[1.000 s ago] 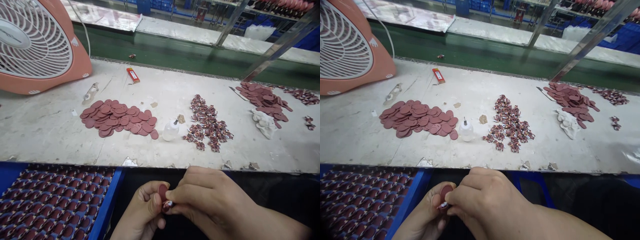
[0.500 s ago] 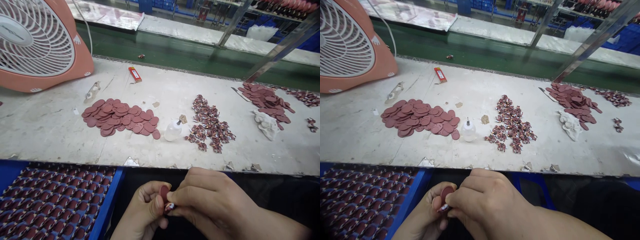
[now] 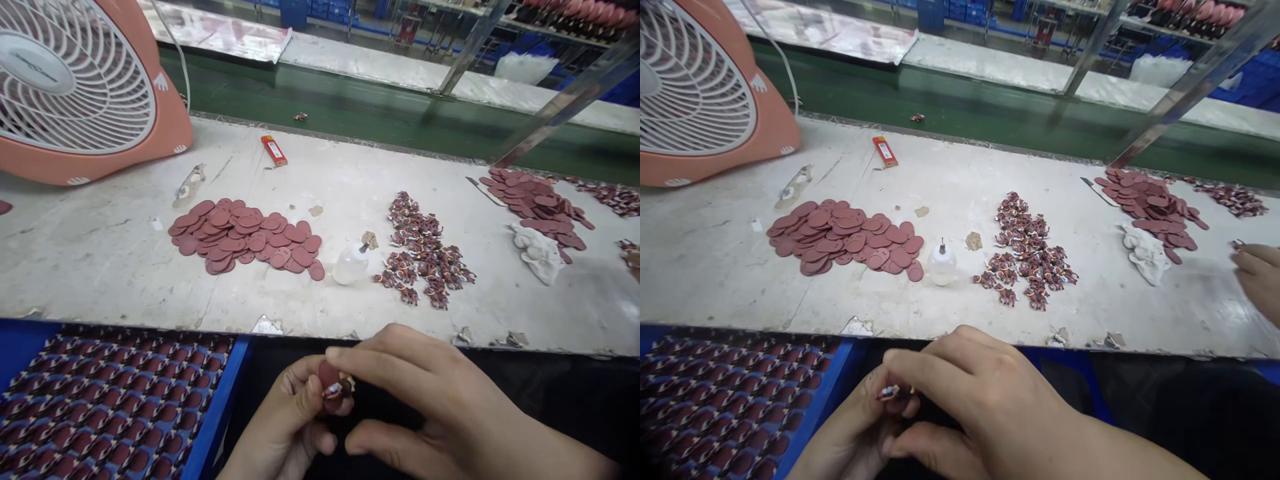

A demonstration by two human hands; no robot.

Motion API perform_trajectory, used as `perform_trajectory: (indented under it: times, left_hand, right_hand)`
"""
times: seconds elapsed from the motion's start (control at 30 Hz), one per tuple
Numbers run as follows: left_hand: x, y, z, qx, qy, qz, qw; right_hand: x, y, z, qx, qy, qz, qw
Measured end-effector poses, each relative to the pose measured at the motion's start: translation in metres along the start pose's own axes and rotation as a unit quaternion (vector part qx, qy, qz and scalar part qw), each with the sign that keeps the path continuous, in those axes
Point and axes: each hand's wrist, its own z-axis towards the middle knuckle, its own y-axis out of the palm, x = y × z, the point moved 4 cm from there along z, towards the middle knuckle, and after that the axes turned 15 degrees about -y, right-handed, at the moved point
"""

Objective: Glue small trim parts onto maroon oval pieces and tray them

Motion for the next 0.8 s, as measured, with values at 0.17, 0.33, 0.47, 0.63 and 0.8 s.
perform_trajectory:
  times: [0.17, 0.33, 0.47, 0.63, 0.8]
  left_hand:
    - [-0.005, -0.009, 0.003, -0.027, -0.029, -0.057, 0.998]
    - [-0.002, -0.006, 0.002, -0.045, -0.008, -0.021, 0.999]
    - [0.006, -0.008, -0.003, -0.018, 0.038, 0.055, 0.998]
    - [0.025, -0.016, -0.022, 0.142, 0.253, 0.164, 0.943]
    - [0.026, -0.012, -0.032, 0.205, 0.300, 0.228, 0.904]
  right_hand:
    - [0.005, -0.001, -0.003, 0.069, 0.025, 0.045, 0.996]
    - [0.012, 0.012, 0.002, 0.071, 0.035, 0.102, 0.992]
    - [0.010, 0.015, 0.003, 0.119, -0.004, 0.054, 0.991]
    - [0.006, 0.029, -0.001, 0.183, -0.088, -0.149, 0.968]
    - [0.005, 0.053, 0.002, 0.152, -0.191, -0.223, 0.944]
